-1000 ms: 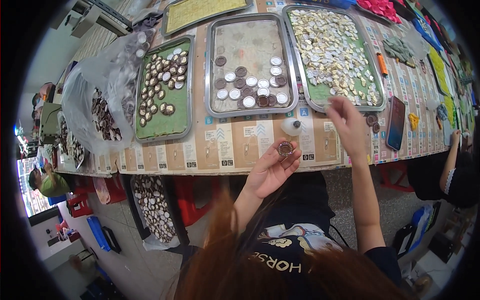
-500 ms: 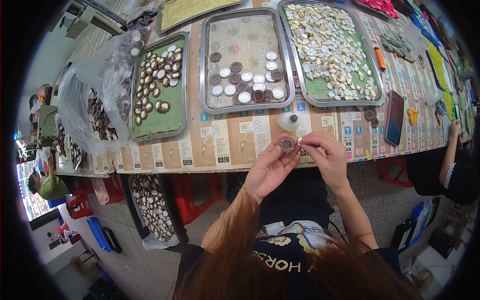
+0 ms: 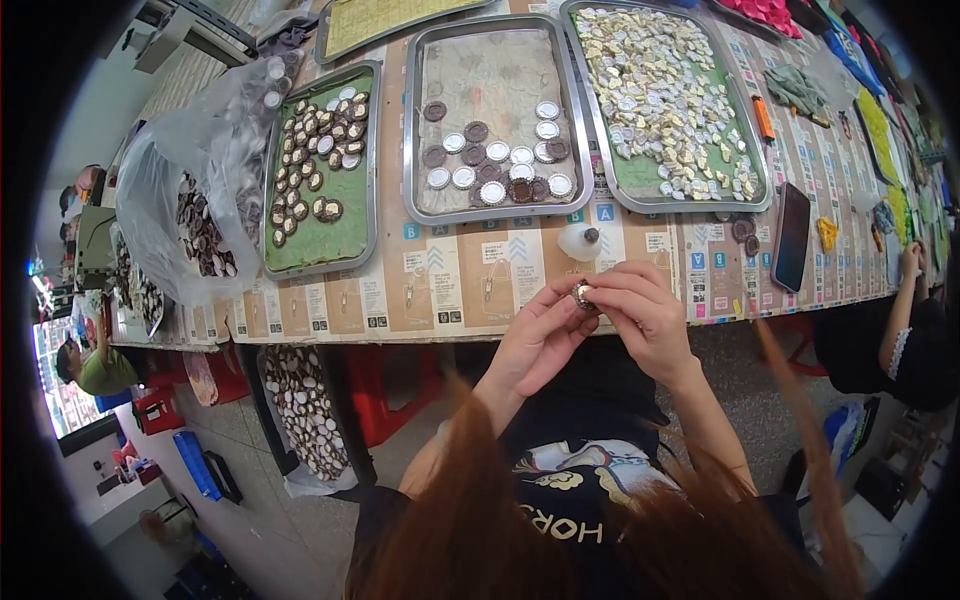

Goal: The person assembles small ornaments by applying glue from a glue bottle to round metal bases, then inserting decorative stones into the glue by hand.

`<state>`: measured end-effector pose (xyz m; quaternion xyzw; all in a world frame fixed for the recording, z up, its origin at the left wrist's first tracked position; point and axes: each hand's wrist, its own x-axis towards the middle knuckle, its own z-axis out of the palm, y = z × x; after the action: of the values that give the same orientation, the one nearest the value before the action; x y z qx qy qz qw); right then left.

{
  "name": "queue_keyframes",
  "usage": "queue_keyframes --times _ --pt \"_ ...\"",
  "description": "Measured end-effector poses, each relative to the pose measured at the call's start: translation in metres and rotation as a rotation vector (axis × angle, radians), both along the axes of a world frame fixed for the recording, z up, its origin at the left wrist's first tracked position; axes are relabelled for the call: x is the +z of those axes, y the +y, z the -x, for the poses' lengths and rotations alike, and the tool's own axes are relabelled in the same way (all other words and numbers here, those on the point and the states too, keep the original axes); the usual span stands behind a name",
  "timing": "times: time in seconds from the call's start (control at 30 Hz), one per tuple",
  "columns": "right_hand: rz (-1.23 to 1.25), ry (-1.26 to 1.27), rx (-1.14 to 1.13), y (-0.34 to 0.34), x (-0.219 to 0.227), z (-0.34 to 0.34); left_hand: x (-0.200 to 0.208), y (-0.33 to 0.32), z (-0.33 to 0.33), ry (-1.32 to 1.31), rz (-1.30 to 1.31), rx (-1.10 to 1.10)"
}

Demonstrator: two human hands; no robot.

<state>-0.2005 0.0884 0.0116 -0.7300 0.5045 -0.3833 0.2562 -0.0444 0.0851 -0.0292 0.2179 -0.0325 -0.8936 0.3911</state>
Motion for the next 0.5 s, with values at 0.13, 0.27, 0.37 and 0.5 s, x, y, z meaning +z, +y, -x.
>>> queue_keyframes --times 0.13,0.27,0.37,0.5 --pt "0.004 -0.036 -0.003 -0.002 0.001 0.002 0.01 -0.004 0.002 -0.067 0.012 -0.006" --pt "-0.067 -0.098 0.01 0.001 0.007 -0.002 0.008 -0.003 0.002 -0.159 0.07 -0.012" --pt "-0.132 -0.184 -0.026 0.003 0.007 -0.007 0.009 -0.003 0.002 -0.086 0.006 -0.021" --pt "-0.131 -0.155 -0.043 0.006 0.005 -0.008 0.008 -0.003 0.003 -0.006 -0.03 -0.032"
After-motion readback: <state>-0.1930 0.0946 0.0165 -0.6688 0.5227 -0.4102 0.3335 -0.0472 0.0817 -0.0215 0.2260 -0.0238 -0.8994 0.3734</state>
